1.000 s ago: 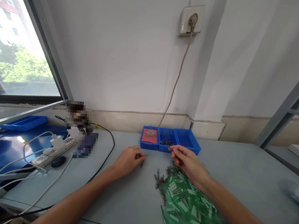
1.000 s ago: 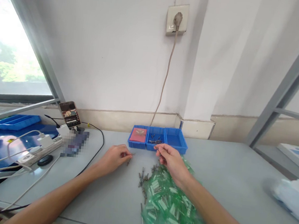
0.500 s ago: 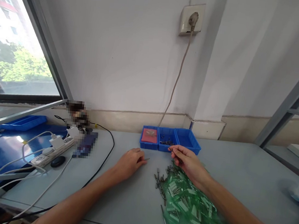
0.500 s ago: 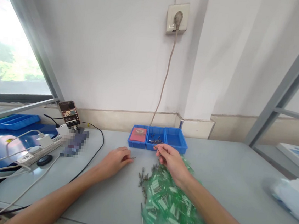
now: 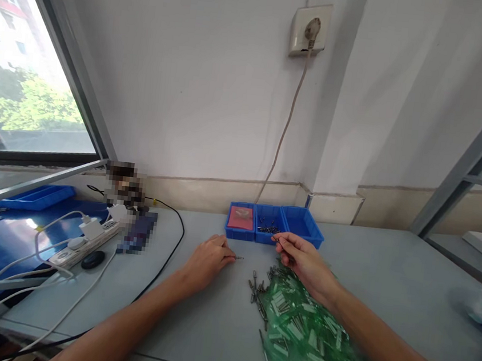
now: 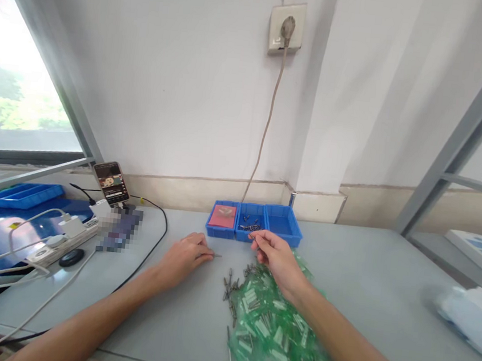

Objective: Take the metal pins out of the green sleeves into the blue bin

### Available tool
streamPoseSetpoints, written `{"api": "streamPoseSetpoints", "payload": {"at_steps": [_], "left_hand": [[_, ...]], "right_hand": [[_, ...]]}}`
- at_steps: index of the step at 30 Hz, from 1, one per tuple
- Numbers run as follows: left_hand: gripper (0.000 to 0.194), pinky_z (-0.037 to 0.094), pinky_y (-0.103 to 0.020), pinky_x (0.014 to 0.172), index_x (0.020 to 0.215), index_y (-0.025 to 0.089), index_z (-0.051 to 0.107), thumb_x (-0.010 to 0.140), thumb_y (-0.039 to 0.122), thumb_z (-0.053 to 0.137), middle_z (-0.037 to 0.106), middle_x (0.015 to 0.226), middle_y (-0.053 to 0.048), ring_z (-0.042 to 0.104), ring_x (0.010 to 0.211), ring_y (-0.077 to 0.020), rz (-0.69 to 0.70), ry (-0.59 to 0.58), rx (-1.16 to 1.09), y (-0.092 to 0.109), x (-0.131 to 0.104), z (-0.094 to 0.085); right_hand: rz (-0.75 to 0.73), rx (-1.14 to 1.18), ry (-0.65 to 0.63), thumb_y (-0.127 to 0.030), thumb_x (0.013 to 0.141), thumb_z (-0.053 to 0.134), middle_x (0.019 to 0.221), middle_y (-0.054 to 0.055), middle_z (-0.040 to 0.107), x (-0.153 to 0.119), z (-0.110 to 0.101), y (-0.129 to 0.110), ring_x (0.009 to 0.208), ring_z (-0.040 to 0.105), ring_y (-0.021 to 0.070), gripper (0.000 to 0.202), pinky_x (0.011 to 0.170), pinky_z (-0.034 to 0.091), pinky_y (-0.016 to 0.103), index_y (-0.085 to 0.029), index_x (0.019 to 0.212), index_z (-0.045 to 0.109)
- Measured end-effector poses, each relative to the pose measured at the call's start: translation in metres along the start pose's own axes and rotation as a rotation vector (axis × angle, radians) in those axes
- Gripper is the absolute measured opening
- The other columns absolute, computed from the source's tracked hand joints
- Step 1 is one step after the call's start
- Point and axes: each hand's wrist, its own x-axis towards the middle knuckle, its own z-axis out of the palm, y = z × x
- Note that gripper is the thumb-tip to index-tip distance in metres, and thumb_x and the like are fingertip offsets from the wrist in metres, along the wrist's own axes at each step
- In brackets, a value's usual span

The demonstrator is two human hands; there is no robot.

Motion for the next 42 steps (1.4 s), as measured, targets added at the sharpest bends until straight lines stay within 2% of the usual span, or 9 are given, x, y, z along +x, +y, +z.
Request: {"api": "streamPoseSetpoints", "payload": {"at_steps": [8,16,29,37,42], "left_hand": [[0.023,0.049,-0.032,0.087,0.105,0.026,0.082,0.106,0.028,0.059,0.072,0.104,-0.005,0.064,0.104,-0.0228,0.044,0.001,0.009,-0.006,0.000,0.002],[0.024,0.050,-0.033,0.088,0.110,0.023,0.081,0.106,0.027,0.058,0.072,0.109,-0.007,0.064,0.107,-0.0247,0.019,-0.046,0.063,-0.004,0.001,-0.005],[0.024,0.050,-0.032,0.086,0.106,0.022,0.081,0.107,0.026,0.057,0.071,0.107,-0.008,0.064,0.107,-0.0249,0.021,-0.060,0.099,0.000,0.001,-0.008],[0.026,0.050,-0.030,0.083,0.104,0.021,0.081,0.105,0.025,0.055,0.071,0.105,-0.007,0.068,0.095,-0.0206,-0.016,-0.060,0.043,-0.002,0.000,-0.009],[0.027,0.050,-0.030,0.081,0.102,0.020,0.081,0.103,0.025,0.055,0.072,0.105,-0.008,0.068,0.092,-0.0212,-0.040,-0.075,0.034,0.000,0.001,-0.012]], "right_hand": [[-0.017,-0.015,-0.003,-0.050,0.082,0.085,0.101,0.004,0.068,-0.002,0.001,-0.004,0.069,0.048,0.0125,0.038,0.068,0.039,0.031,-0.025,0.109,0.078],[-0.011,-0.038,0.007,-0.050,0.081,0.084,0.101,0.005,0.069,-0.002,0.000,-0.003,0.070,0.049,0.0137,0.037,0.067,0.040,0.032,-0.024,0.108,0.078],[0.012,-0.045,0.018,-0.050,0.082,0.082,0.100,0.004,0.069,-0.001,0.001,-0.003,0.070,0.049,0.0139,0.036,0.067,0.039,0.031,-0.024,0.106,0.076],[0.014,-0.046,0.026,-0.051,0.080,0.083,0.100,0.005,0.069,0.000,0.001,-0.003,0.069,0.049,0.0145,0.038,0.066,0.039,0.031,-0.023,0.106,0.076],[0.009,-0.044,0.022,-0.050,0.080,0.084,0.098,0.005,0.069,0.000,0.000,-0.001,0.069,0.050,0.0145,0.038,0.065,0.040,0.031,-0.023,0.105,0.077]]}}
